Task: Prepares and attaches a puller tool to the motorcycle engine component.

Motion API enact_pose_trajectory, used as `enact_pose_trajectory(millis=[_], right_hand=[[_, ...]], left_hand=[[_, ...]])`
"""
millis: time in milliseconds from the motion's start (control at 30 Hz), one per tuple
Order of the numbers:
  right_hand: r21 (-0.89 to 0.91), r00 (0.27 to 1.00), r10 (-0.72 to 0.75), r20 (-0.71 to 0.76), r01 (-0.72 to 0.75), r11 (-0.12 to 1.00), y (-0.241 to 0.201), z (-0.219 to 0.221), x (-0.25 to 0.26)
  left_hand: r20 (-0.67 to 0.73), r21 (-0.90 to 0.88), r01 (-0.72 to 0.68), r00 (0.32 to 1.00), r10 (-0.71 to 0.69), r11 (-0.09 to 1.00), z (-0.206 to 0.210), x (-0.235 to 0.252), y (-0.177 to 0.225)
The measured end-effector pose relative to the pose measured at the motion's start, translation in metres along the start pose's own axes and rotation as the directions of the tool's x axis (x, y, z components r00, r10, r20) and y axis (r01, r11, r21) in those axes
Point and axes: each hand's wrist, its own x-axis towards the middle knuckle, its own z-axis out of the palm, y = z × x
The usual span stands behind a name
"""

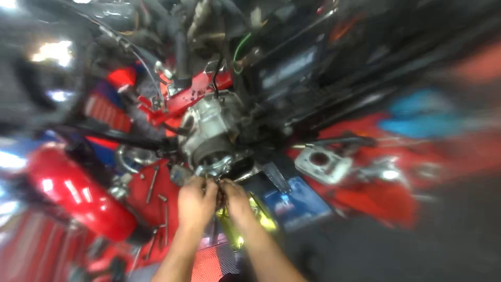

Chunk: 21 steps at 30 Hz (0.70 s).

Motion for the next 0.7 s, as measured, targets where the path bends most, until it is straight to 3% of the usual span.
enact_pose_trajectory(millis=[67, 200, 367, 533, 700], right_hand=[[0.029, 0.996, -0.05, -0.076, 0.053, 0.998, 0.007, 0.013, 0.0], [0.063, 0.974, -0.118, -0.194, 0.133, 0.989, 0.014, 0.028, 0.001], [-0.149, 0.953, -0.14, -0.268, 0.103, 0.983, 0.007, 0.02, 0.007], [-0.415, 0.937, -0.261, -0.23, 0.148, 0.898, 0.006, 0.007, 0.016], [-0.503, 0.934, -0.322, -0.155, 0.206, 0.839, 0.008, 0.002, 0.02]], left_hand=[[-0.011, 0.058, -0.05, 0.999, 0.051, 0.997, -0.004, 0.007, 0.002], [0.08, 0.077, -0.029, 0.997, 0.023, 0.997, -0.002, 0.021, 0.003], [0.092, 0.048, 0.026, 0.995, -0.031, 0.998, 0.012, 0.03, -0.007], [0.02, 0.206, -0.122, 0.993, 0.12, 0.971, 0.03, 0.025, -0.003], [-0.049, 0.418, -0.271, 0.946, 0.319, 0.867, 0.033, 0.019, -0.013]])
